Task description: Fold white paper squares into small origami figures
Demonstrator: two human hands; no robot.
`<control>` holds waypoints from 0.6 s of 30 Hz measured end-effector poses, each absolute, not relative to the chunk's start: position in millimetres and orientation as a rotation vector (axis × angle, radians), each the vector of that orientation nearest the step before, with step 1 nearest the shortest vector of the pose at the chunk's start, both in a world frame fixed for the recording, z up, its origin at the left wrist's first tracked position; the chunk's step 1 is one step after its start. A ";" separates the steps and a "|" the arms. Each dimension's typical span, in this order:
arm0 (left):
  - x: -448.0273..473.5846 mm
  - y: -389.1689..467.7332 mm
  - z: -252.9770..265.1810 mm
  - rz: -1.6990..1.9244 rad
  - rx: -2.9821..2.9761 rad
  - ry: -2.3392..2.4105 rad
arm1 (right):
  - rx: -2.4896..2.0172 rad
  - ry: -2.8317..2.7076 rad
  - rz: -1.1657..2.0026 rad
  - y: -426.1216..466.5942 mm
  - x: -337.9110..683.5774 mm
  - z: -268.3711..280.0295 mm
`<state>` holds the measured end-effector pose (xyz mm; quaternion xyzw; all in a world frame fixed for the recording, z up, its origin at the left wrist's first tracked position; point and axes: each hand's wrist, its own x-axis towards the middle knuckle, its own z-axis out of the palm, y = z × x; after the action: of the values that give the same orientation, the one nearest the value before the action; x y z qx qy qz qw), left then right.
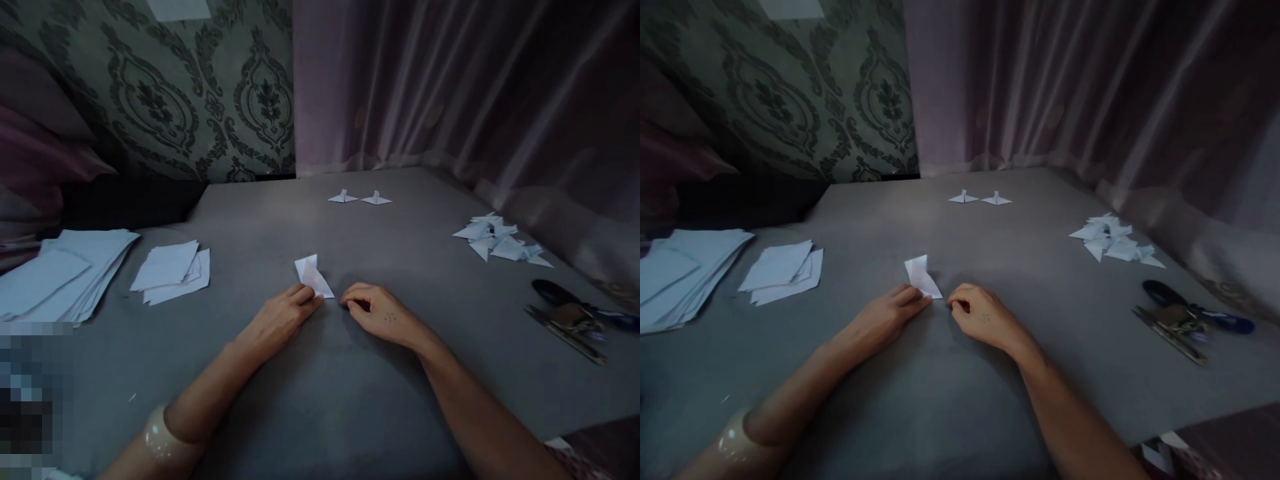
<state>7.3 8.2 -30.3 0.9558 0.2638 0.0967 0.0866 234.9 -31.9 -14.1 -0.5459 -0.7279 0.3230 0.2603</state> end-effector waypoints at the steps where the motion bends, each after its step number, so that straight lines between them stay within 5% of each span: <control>1: 8.1 8.1 -29.7 0.278 2.846 0.793 | -1.482 -1.970 0.878 -32.0 234.8 -14.0; 18: 20.4 7.8 -35.1 0.266 2.931 0.891 | -1.568 -1.851 0.896 -26.1 232.7 -18.2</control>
<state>20.4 7.8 -35.1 0.9526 0.2897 0.0866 0.0331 232.7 -26.1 -18.2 -0.5831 -0.6884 0.3331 0.2740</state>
